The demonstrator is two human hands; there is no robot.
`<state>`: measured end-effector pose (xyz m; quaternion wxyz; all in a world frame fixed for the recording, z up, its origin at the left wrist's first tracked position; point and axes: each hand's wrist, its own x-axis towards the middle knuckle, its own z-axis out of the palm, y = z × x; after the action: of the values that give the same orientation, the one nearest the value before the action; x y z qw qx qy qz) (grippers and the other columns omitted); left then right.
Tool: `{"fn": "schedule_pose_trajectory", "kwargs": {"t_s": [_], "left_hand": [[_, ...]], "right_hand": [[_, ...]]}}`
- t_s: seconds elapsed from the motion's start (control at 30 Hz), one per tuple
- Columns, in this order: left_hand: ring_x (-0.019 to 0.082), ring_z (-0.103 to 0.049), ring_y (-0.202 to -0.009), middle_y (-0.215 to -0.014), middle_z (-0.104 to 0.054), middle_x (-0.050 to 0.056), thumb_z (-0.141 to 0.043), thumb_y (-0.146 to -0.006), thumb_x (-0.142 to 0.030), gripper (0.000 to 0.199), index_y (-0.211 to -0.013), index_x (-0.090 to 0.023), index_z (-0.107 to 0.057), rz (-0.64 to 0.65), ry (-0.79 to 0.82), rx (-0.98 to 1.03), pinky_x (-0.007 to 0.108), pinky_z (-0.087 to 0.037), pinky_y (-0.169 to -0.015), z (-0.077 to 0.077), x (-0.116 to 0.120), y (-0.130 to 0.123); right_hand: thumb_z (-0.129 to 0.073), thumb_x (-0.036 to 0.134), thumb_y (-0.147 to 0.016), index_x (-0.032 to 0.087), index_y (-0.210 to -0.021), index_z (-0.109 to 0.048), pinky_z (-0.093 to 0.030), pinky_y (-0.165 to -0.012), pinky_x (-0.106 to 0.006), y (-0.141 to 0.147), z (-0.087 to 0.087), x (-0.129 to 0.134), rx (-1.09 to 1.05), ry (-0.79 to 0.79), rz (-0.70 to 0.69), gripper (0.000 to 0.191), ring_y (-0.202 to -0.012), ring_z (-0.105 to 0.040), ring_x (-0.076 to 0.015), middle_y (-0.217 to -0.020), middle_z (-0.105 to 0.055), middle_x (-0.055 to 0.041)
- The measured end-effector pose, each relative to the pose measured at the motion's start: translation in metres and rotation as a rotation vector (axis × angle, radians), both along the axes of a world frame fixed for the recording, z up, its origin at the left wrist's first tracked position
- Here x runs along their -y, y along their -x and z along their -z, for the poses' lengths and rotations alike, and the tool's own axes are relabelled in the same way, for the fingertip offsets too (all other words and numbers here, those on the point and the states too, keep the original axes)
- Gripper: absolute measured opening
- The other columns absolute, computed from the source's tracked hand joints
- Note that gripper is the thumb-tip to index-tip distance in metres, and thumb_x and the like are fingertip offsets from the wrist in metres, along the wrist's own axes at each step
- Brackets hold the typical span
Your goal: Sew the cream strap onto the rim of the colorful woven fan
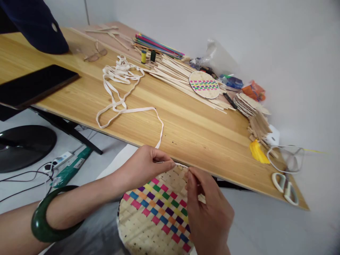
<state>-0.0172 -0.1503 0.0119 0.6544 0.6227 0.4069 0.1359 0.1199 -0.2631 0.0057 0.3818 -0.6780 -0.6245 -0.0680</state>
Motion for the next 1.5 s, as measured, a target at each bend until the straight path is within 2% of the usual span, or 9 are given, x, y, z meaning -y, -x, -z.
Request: {"fn": "schedule_pose_trajectory", "kwargs": {"t_s": [0.1, 0.33, 0.6, 0.8, 0.97, 1.1, 1.23, 1.4, 1.5], "left_hand": [[0.012, -0.051, -0.059, -0.065, -0.064, -0.002, -0.061, -0.078, -0.038, 0.026, -0.074, -0.016, -0.074, -0.001, 0.0, 0.016, 0.021, -0.035, -0.054, 0.002, 0.001, -0.001], [0.012, -0.049, -0.058, -0.065, -0.065, -0.001, -0.061, -0.077, -0.04, 0.027, -0.075, -0.017, -0.074, -0.004, -0.002, -0.028, 0.021, -0.034, -0.052, 0.002, 0.001, -0.001], [0.01, -0.043, -0.054, -0.06, -0.059, -0.003, -0.062, -0.076, -0.039, 0.025, -0.074, -0.017, -0.074, -0.008, -0.001, -0.033, 0.021, -0.029, -0.048, 0.003, 0.001, -0.001], [0.012, -0.05, -0.06, -0.066, -0.064, -0.002, -0.061, -0.077, -0.037, 0.024, -0.074, -0.017, -0.074, -0.008, -0.027, -0.023, 0.021, -0.036, -0.055, 0.002, 0.001, -0.002], [0.012, -0.051, -0.061, -0.065, -0.065, -0.001, -0.062, -0.076, -0.034, 0.023, -0.072, -0.015, -0.073, -0.038, 0.005, -0.066, 0.021, -0.036, -0.055, 0.001, 0.002, -0.004], [0.012, -0.051, -0.062, -0.066, -0.065, -0.001, -0.06, -0.078, -0.034, 0.023, -0.074, -0.016, -0.073, -0.016, -0.059, -0.015, 0.021, -0.037, -0.055, 0.005, 0.003, -0.003], [0.012, -0.051, -0.06, -0.062, -0.063, -0.001, -0.06, -0.077, -0.032, 0.022, -0.07, -0.015, -0.072, -0.043, -0.064, -0.02, 0.021, -0.036, -0.054, 0.004, 0.005, -0.004], [0.014, -0.055, -0.065, -0.068, -0.068, 0.0, -0.06, -0.077, -0.033, 0.023, -0.072, -0.016, -0.074, -0.039, -0.093, -0.046, 0.021, -0.04, -0.057, 0.003, 0.007, -0.006], [0.015, -0.058, -0.067, -0.07, -0.07, 0.0, -0.059, -0.078, -0.032, 0.023, -0.073, -0.016, -0.074, -0.031, -0.108, -0.038, 0.022, -0.042, -0.058, 0.004, 0.007, -0.006]], "right_hand": [[-0.05, 0.016, -0.093, 0.02, -0.104, -0.064, -0.052, -0.06, -0.024, -0.001, 0.004, -0.001, 0.064, 0.039, 0.006, 0.019, -0.074, -0.067, -0.0145, -0.094, -0.07, -0.0058], [-0.051, 0.018, -0.092, 0.017, -0.099, -0.069, -0.048, -0.057, -0.026, -0.003, 0.003, -0.002, 0.221, 0.096, -0.013, 0.019, -0.068, -0.068, -0.0162, -0.081, -0.072, -0.0043], [-0.05, 0.015, -0.092, 0.014, -0.097, -0.069, -0.051, -0.06, -0.027, -0.003, 0.002, -0.002, 0.238, 0.08, -0.054, 0.02, -0.07, -0.069, -0.0176, -0.082, -0.073, -0.0066], [-0.048, 0.014, -0.091, 0.013, -0.098, -0.068, -0.052, -0.061, -0.027, -0.003, 0.001, -0.002, 0.237, 0.097, -0.061, 0.021, -0.071, -0.069, -0.0178, -0.084, -0.074, -0.0076], [-0.049, 0.013, -0.09, 0.014, -0.098, -0.068, -0.052, -0.062, -0.026, -0.003, 0.002, -0.002, 0.208, 0.112, -0.066, 0.021, -0.073, -0.07, -0.0175, -0.084, -0.073, -0.0064], [-0.05, 0.013, -0.09, 0.012, -0.098, -0.069, -0.052, -0.065, -0.026, -0.002, 0.001, -0.003, 0.214, 0.106, -0.069, 0.021, -0.074, -0.07, -0.0172, -0.085, -0.074, -0.0067], [-0.049, 0.011, -0.088, 0.013, -0.094, -0.069, -0.048, -0.058, -0.026, -0.001, 0.0, -0.004, 0.199, 0.141, -0.058, 0.02, -0.068, -0.068, -0.0166, -0.076, -0.071, -0.0045], [-0.047, 0.011, -0.089, 0.016, -0.088, -0.066, -0.043, -0.055, -0.026, 0.001, -0.005, -0.007, 0.233, 0.189, -0.063, 0.021, -0.06, -0.064, -0.016, -0.07, -0.067, -0.003], [-0.046, 0.014, -0.089, 0.018, -0.081, -0.064, -0.039, -0.049, -0.026, 0.003, -0.007, -0.009, 0.23, 0.216, -0.021, 0.02, -0.054, -0.062, -0.0154, -0.065, -0.065, -0.0014]]}}
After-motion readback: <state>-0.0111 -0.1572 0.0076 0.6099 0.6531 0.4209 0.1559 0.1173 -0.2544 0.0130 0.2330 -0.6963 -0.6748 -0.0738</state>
